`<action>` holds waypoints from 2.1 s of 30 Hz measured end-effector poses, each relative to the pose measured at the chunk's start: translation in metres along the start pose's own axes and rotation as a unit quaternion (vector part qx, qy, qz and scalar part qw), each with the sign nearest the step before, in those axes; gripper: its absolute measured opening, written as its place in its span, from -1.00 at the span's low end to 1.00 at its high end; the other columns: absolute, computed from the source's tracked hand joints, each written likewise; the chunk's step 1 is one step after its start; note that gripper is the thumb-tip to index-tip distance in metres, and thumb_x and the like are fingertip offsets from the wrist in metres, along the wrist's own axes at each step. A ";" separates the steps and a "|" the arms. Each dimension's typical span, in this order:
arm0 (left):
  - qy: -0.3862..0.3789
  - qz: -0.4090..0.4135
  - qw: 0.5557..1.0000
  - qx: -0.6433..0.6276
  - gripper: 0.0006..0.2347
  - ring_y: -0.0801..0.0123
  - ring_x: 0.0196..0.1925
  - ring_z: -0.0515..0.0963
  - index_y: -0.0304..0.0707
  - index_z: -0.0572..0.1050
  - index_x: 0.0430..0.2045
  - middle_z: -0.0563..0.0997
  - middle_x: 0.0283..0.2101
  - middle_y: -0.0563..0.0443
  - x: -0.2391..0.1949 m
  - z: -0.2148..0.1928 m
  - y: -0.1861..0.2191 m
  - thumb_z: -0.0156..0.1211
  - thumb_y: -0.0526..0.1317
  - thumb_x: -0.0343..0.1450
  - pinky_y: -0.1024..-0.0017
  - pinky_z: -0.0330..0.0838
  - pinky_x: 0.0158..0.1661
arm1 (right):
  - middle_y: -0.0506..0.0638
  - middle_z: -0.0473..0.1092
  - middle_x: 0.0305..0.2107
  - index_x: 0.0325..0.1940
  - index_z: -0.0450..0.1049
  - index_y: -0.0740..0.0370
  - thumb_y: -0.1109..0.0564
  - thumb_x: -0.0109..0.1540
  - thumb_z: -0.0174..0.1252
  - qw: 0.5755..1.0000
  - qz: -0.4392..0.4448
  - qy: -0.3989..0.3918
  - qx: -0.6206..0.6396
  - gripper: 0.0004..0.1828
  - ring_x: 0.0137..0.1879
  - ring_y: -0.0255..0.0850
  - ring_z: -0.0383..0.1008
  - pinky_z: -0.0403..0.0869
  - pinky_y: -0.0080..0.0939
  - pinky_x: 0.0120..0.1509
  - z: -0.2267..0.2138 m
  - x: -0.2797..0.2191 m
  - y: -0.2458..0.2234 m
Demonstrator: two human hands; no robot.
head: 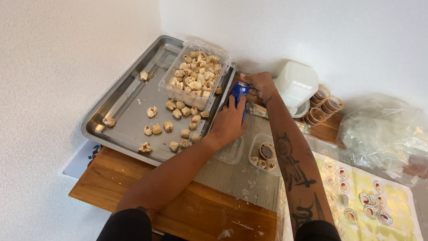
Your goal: The person places small food items into a clear plastic container, closes the lid, and then unwraps a pair of disposable chopsticks. The person places the chopsticks into the container and closes the lid again.
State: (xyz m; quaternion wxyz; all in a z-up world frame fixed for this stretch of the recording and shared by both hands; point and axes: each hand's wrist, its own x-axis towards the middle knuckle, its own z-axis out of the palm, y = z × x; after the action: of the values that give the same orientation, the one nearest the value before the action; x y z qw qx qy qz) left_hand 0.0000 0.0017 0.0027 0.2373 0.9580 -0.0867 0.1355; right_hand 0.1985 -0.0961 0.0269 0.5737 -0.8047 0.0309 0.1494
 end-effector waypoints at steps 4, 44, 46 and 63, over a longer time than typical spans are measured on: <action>0.008 0.009 1.000 -0.012 -0.32 -0.37 -0.04 0.62 -0.45 0.02 0.41 0.23 0.25 -0.75 -0.003 -0.002 0.001 0.19 -0.26 0.38 0.00 0.69 -0.35 | 0.02 0.40 -0.34 -0.11 0.54 0.32 0.10 0.14 0.43 1.000 -0.003 -0.004 -0.026 -0.66 -0.17 -0.19 0.52 0.57 -0.32 -0.28 -0.007 0.013 0.006; 0.090 0.052 0.991 -0.082 -0.05 -0.55 0.50 -0.03 -0.06 -0.09 0.54 -0.07 0.48 -0.54 -0.018 -0.024 0.019 0.17 -0.38 0.13 -0.39 0.20 0.24 | 0.13 0.60 -0.20 0.66 -0.32 0.01 -0.10 0.16 0.40 0.879 -0.115 0.063 -0.459 0.24 0.07 0.24 0.56 0.48 0.20 0.20 -0.073 -0.284 0.032; 0.108 0.063 0.989 -0.073 -0.05 -0.51 0.51 -0.02 -0.01 -0.10 0.54 -0.07 0.48 -0.49 -0.017 -0.023 0.018 0.13 -0.39 0.12 -0.40 0.17 0.27 | 0.10 0.60 -0.22 0.67 -0.29 -0.01 -0.11 0.12 0.44 0.867 -0.116 0.069 -0.479 0.27 0.08 0.20 0.56 0.49 0.15 0.21 -0.070 -0.289 0.033; 0.317 0.133 0.921 -0.185 -0.69 0.16 -0.18 0.62 -0.08 0.52 0.06 0.63 -0.08 -0.03 -0.029 -0.008 0.033 -0.03 -0.31 0.45 0.07 0.47 -0.11 | 0.19 0.59 -0.26 0.66 -0.32 -0.02 -0.19 0.13 0.35 0.907 -0.135 0.095 -0.387 0.25 -0.07 0.26 0.60 0.51 0.26 0.05 -0.067 -0.315 0.014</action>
State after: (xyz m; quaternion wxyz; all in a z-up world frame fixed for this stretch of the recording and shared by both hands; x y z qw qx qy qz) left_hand -0.0368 -0.0205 0.0151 0.4052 0.7835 -0.1573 0.4442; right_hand -0.0909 -0.2015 0.1211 0.2266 -0.9704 -0.0837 -0.0065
